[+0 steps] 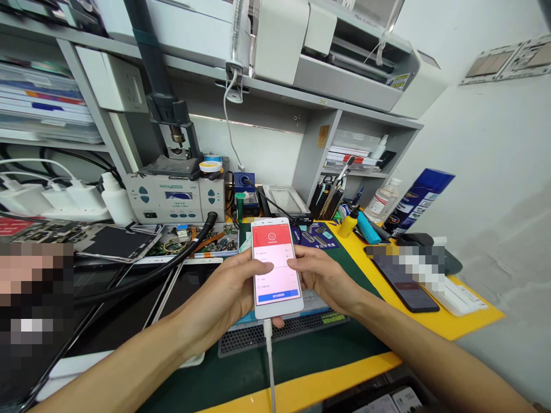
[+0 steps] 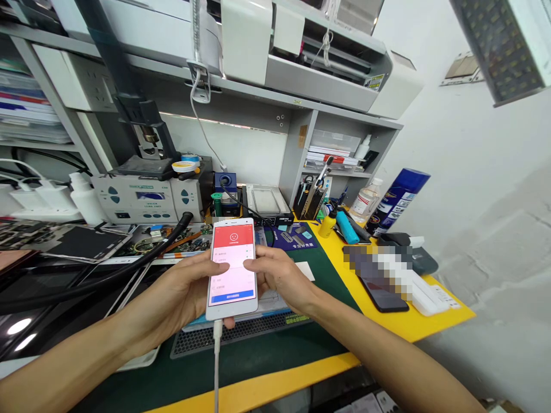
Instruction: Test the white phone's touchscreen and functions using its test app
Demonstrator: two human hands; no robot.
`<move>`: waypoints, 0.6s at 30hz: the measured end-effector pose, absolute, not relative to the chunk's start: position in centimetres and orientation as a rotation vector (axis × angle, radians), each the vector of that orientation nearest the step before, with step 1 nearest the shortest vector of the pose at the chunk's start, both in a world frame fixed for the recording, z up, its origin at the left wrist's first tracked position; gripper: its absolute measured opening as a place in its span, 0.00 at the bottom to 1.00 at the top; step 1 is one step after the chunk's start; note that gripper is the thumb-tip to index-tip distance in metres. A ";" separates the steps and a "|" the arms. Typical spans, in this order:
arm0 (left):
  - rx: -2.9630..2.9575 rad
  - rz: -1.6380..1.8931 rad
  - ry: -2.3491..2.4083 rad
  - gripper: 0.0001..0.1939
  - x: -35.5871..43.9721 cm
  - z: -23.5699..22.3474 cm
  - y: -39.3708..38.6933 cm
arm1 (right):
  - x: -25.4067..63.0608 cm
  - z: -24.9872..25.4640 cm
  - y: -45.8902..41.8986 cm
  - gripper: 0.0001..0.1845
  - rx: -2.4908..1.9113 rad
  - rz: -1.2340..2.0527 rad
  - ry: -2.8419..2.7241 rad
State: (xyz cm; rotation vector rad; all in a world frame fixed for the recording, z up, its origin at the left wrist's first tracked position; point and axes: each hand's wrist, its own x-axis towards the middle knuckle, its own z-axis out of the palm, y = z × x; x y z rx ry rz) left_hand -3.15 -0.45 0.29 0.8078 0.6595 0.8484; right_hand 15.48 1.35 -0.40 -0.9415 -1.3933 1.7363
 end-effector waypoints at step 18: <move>0.803 0.851 0.653 0.23 -2.9 0.4 -0.5 | 15.5 -0.5 1.4 0.22 -0.968 1.706 -1.419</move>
